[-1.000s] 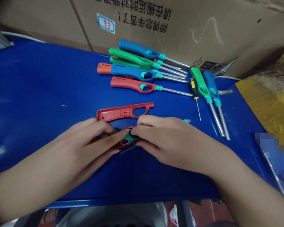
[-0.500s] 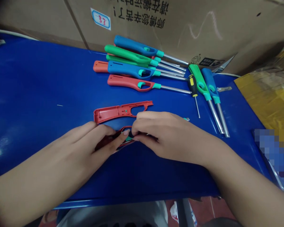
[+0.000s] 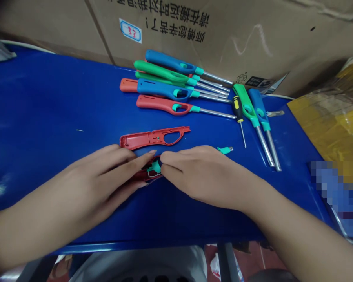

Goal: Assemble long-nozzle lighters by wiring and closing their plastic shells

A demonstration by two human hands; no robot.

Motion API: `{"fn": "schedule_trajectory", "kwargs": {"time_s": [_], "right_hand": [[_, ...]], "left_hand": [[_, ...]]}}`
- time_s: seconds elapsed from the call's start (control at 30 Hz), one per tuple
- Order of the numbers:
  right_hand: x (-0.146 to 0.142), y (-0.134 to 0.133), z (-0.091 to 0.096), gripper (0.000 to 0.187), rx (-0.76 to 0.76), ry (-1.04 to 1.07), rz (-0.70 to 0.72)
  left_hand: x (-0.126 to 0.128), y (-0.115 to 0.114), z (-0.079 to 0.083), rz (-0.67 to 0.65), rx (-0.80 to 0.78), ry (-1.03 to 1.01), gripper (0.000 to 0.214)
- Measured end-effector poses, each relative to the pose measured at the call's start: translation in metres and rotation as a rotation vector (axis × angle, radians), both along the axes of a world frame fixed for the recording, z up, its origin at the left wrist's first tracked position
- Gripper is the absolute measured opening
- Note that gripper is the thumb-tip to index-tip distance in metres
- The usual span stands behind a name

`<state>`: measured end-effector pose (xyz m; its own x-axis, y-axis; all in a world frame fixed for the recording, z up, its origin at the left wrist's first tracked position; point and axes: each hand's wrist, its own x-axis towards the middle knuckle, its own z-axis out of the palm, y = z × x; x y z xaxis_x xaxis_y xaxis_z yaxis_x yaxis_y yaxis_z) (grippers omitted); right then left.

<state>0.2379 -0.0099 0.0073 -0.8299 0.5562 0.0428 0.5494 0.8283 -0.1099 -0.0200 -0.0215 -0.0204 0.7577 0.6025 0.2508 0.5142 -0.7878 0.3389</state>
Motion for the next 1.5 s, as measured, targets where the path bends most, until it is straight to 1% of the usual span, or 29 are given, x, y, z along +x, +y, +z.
{"fn": "schedule_trajectory", "kwargs": {"time_s": [0.17, 0.3, 0.37, 0.43, 0.53, 0.63, 0.7, 0.8, 0.83, 0.9, 1.0, 1.07, 1.17, 1.3, 1.5], "right_hand": [[-0.003, 0.002, -0.001, 0.030, -0.006, -0.043, -0.006], [-0.005, -0.001, 0.003, 0.031, 0.048, -0.118, 0.018], [-0.006, -0.002, 0.004, 0.031, 0.072, -0.135, 0.025], [-0.007, -0.002, 0.003, 0.031, 0.063, -0.119, 0.008], [-0.007, -0.001, 0.001, 0.030, 0.020, -0.080, -0.015], [-0.004, 0.000, 0.001, 0.028, -0.012, -0.091, -0.016], [0.001, 0.001, 0.002, 0.026, -0.084, -0.078, -0.030], [0.012, 0.005, 0.006, 0.017, -0.232, 0.016, -0.055], [0.015, 0.006, 0.007, 0.017, -0.249, 0.040, -0.068], [0.019, 0.010, 0.008, 0.018, -0.226, 0.050, -0.096], [0.019, 0.011, 0.007, 0.014, -0.156, 0.034, -0.135], [0.016, 0.011, 0.005, 0.017, -0.140, 0.048, -0.144], [0.010, 0.008, 0.001, 0.029, -0.145, 0.069, -0.143], [0.005, 0.005, -0.002, 0.022, -0.123, 0.012, -0.111], [-0.001, 0.002, -0.007, 0.027, 0.009, 0.025, -0.085]], "left_hand": [[0.001, 0.000, 0.003, 0.022, 0.006, -0.002, 0.037], [0.001, 0.000, 0.003, 0.029, -0.033, -0.011, 0.028], [0.001, 0.001, 0.003, 0.029, -0.039, -0.018, 0.026], [0.002, 0.001, 0.002, 0.026, -0.037, -0.030, 0.027], [0.002, 0.001, 0.002, 0.031, -0.029, -0.035, 0.028], [0.003, 0.001, 0.002, 0.045, -0.051, -0.028, 0.027], [0.003, 0.001, 0.003, 0.063, -0.103, -0.035, 0.024], [0.003, 0.003, 0.004, 0.085, -0.183, -0.082, 0.023], [0.003, 0.003, 0.004, 0.086, -0.197, -0.099, 0.024], [0.002, 0.004, 0.004, 0.085, -0.212, -0.123, 0.025], [0.001, 0.004, 0.004, 0.082, -0.234, -0.134, 0.025], [0.001, 0.005, 0.005, 0.073, -0.248, -0.136, 0.025], [0.001, 0.005, 0.006, 0.053, -0.261, -0.129, 0.026], [0.004, 0.008, 0.006, 0.066, -0.301, -0.163, 0.023], [0.009, 0.012, 0.004, 0.090, -0.307, -0.214, 0.013]]}}
